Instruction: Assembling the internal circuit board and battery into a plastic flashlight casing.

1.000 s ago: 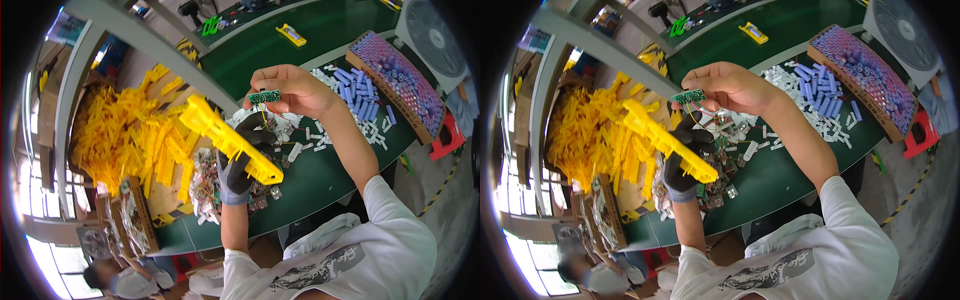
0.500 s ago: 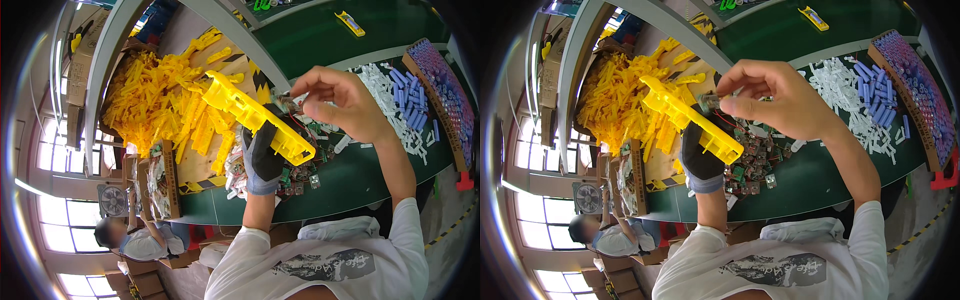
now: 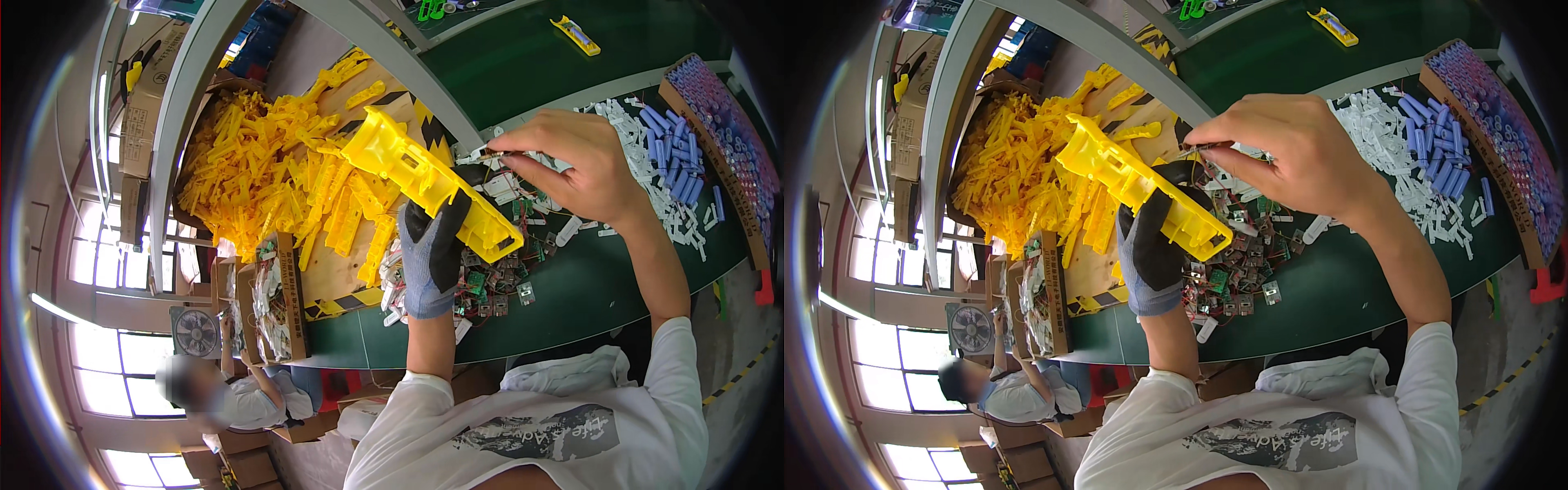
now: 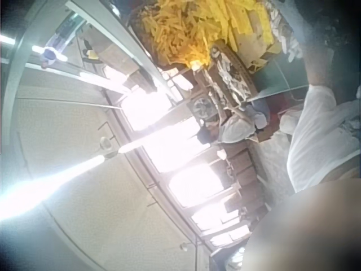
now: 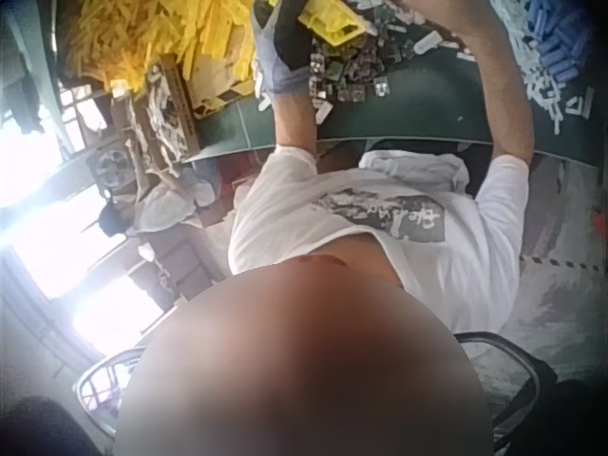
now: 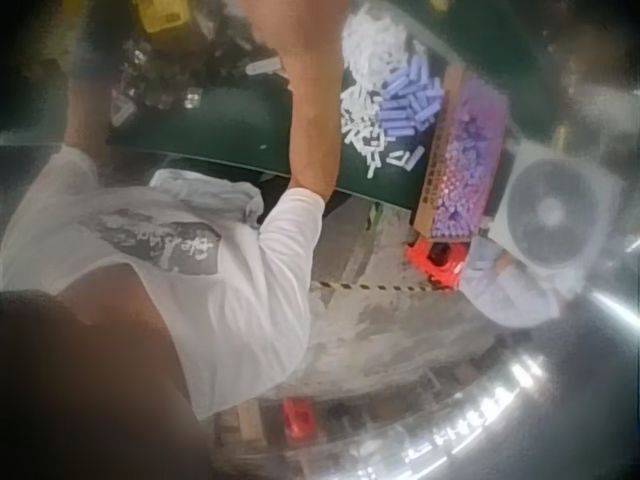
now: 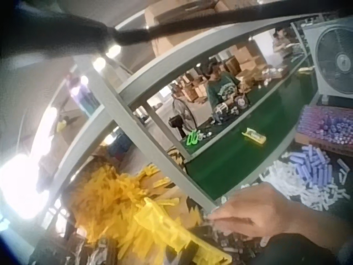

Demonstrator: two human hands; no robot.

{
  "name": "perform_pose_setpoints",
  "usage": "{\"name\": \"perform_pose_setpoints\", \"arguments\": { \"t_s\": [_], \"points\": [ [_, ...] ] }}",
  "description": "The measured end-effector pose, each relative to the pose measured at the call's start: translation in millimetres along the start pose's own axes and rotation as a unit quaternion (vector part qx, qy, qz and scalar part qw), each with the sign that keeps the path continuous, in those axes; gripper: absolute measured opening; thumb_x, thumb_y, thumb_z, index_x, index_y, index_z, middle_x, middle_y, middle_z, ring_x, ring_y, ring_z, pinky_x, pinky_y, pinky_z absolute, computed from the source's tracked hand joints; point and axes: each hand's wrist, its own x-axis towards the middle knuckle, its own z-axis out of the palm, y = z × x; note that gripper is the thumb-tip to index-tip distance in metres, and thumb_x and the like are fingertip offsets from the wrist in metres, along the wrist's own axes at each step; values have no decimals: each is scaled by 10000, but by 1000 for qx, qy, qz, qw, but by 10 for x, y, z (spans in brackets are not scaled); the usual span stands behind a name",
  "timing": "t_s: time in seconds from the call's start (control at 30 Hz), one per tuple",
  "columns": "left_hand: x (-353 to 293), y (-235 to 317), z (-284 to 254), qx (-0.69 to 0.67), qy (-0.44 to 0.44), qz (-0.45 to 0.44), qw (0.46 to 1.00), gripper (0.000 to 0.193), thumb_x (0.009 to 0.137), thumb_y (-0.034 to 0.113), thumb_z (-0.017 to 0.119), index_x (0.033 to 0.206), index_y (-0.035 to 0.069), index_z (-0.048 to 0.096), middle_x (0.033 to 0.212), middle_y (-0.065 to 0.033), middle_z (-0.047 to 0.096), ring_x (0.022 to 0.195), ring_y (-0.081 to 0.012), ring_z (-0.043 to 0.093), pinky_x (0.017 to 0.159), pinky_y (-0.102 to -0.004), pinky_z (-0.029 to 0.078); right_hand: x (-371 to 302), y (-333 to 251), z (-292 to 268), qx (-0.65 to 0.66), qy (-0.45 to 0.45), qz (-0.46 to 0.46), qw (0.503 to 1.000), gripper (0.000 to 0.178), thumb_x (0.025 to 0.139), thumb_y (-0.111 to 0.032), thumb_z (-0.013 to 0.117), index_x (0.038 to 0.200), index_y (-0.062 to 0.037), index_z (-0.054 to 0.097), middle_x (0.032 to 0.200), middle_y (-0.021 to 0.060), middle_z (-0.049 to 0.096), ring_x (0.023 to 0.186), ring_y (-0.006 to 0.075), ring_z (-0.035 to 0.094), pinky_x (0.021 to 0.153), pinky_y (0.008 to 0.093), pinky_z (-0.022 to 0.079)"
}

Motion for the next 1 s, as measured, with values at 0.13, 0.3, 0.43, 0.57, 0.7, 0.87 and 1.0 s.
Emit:
{"name": "perform_pose_setpoints", "arguments": {
  "t_s": [0.13,0.3,0.43,0.57,0.7,0.87,1.0],
  "points": [
    [16,-41,-160,-10,-28,2,1000,327,852,117,661,1141,15,544,1001,-61,613,894,-157,611,803,-315,501,2,41,-5,-3,16,2,1000,173,766,-42,712,935,-58,677,799,61,677,679,215,648,592,308,504],
    [1,-55,-156,-26,0,-24,999,317,858,106,639,1147,30,532,1007,-70,606,888,-169,610,803,-316,502,-23,4,56,11,1,8,1000,186,766,-44,713,947,-61,672,825,66,680,711,226,657,615,313,513],
    [7,-44,-165,-12,-27,3,1000,310,854,92,618,1140,32,517,971,-79,600,867,-191,616,775,-340,520,-36,2,81,26,-8,4,1000,197,769,-54,713,960,-66,665,844,70,677,736,234,664,631,322,519],
    [34,-66,-162,96,24,56,994,356,948,228,483,1163,-53,523,985,-173,623,773,-222,623,703,-319,513,-37,-6,74,17,-14,5,1000,203,769,-63,717,964,-70,661,837,70,673,740,238,663,636,329,520],
    [97,-5,-201,-1,-72,19,997,353,933,265,485,1143,-13,540,1027,-195,624,714,-208,599,619,-301,497,-55,11,70,16,-20,12,1000,196,772,-66,718,959,-64,661,835,71,672,748,238,662,646,327,520],
    [99,-95,-310,-145,-197,116,963,330,964,300,436,1172,48,480,1369,-211,454,704,-222,614,488,-263,407,-67,13,126,43,0,44,998,185,754,-57,735,933,-54,686,820,66,679,698,196,647,609,288,497],
    [50,16,-265,-128,-261,149,945,345,970,302,417,1201,57,490,1380,-219,458,617,-160,532,520,-297,396,-55,-81,116,135,-42,186,972,197,792,-93,726,970,-22,681,847,88,701,742,159,677,687,275,524]
  ]
}}
